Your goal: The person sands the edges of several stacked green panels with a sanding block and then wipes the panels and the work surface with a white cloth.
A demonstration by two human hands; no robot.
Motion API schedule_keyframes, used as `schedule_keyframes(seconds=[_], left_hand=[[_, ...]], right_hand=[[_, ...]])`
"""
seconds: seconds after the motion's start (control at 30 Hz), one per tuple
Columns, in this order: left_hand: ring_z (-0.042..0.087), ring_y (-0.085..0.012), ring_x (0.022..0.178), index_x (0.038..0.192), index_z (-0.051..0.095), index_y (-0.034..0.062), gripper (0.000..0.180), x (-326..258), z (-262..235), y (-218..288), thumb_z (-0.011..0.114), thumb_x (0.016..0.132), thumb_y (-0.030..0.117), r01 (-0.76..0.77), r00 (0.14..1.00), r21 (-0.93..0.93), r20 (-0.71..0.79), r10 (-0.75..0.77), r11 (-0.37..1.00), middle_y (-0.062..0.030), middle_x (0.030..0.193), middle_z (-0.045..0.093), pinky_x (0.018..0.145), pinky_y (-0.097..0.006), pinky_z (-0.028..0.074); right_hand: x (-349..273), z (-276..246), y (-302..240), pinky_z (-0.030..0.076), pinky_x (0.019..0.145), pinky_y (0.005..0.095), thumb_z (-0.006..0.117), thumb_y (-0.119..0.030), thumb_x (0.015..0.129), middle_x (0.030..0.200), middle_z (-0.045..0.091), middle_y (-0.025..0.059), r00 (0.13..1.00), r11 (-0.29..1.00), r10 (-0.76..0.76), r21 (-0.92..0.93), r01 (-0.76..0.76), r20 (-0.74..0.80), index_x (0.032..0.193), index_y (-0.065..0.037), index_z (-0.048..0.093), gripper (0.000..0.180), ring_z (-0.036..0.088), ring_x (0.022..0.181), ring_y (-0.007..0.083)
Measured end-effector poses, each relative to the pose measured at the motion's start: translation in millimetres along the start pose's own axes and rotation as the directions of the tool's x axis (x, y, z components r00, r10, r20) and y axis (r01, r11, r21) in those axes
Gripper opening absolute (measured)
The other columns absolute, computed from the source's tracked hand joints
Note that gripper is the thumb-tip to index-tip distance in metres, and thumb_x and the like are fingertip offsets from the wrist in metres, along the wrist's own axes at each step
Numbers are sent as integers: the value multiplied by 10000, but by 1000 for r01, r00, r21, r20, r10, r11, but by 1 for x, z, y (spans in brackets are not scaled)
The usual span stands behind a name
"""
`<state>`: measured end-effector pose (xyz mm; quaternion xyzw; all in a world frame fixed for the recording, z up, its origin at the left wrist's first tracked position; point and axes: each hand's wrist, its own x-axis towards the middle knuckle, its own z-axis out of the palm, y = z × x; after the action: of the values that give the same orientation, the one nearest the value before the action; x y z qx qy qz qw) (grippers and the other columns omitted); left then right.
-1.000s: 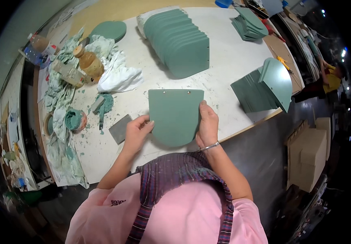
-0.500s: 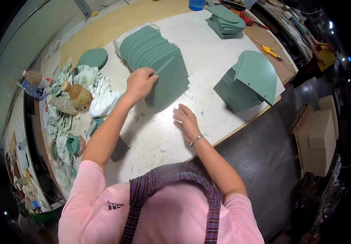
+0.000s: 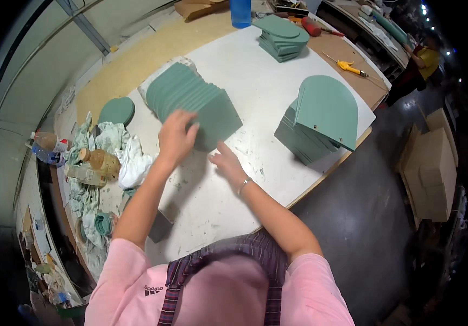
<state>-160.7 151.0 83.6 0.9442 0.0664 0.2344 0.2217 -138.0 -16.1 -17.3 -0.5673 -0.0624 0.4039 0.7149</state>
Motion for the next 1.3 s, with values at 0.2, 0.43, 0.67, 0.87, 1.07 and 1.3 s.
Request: schedule_keyframes(seconds=[0.2, 0.43, 0.67, 0.87, 1.07, 1.3], left_hand=[[650, -290, 829, 989, 694, 37, 218, -74, -7, 9, 667, 809, 156, 283, 932, -262, 304, -200, 922, -125, 960, 671, 773, -377, 514], [647, -177, 884, 1049, 683, -22, 256, -79, 8, 23, 646, 877, 165, 402, 873, -475, 458, -170, 783, -120, 989, 695, 809, -304, 507], [580, -178, 1054, 1238, 573, -40, 455, -23, 50, 82, 576, 959, 320, 512, 818, -668, 571, -70, 540, -103, 1131, 639, 919, -324, 455], [545, -192, 1086, 1237, 562, -63, 528, 54, 88, 133, 564, 960, 387, 493, 851, -721, 517, -95, 488, -118, 1169, 606, 959, -309, 409], [465, -281, 1286, 1397, 426, -47, 609, 131, 112, 227, 459, 990, 404, 267, 761, -332, 649, 13, 905, -211, 1367, 511, 1086, -357, 338], [463, -240, 1268, 1364, 497, 22, 787, 116, 159, 151, 373, 941, 674, 775, 573, -519, 818, -53, 362, -132, 1369, 519, 1087, -379, 330]], right_hand=[[-38, -17, -5, 433, 992, 349, 618, -229, 905, 1407, 442, 141, 995, 996, 88, 34, -86, -50, 1434, -14, 353, 630, 530, 1204, 223], [-147, -130, -1, 521, 866, 385, 602, -187, 892, 1073, 612, 127, 916, 933, 82, 354, 69, -393, 1129, 4, 564, 307, 629, 934, 255], [-187, -227, -59, 476, 926, 447, 523, -456, 937, 1172, 578, 148, 864, 870, -30, 412, 270, -503, 1218, -26, 521, 514, 579, 1051, 301], [-159, -220, -170, 414, 968, 432, 465, -563, 943, 1294, 525, 93, 884, 941, -154, 207, 268, -442, 1343, -53, 466, 648, 502, 1151, 245], [-129, -238, -183, 399, 965, 380, 540, -501, 937, 1264, 542, 59, 878, 964, -254, -27, 266, -406, 1329, -71, 490, 585, 500, 1136, 202], [-140, -266, -172, 465, 931, 410, 521, -575, 923, 1305, 530, 87, 951, 984, -49, 147, 98, -307, 1372, -77, 450, 674, 512, 1181, 210]])
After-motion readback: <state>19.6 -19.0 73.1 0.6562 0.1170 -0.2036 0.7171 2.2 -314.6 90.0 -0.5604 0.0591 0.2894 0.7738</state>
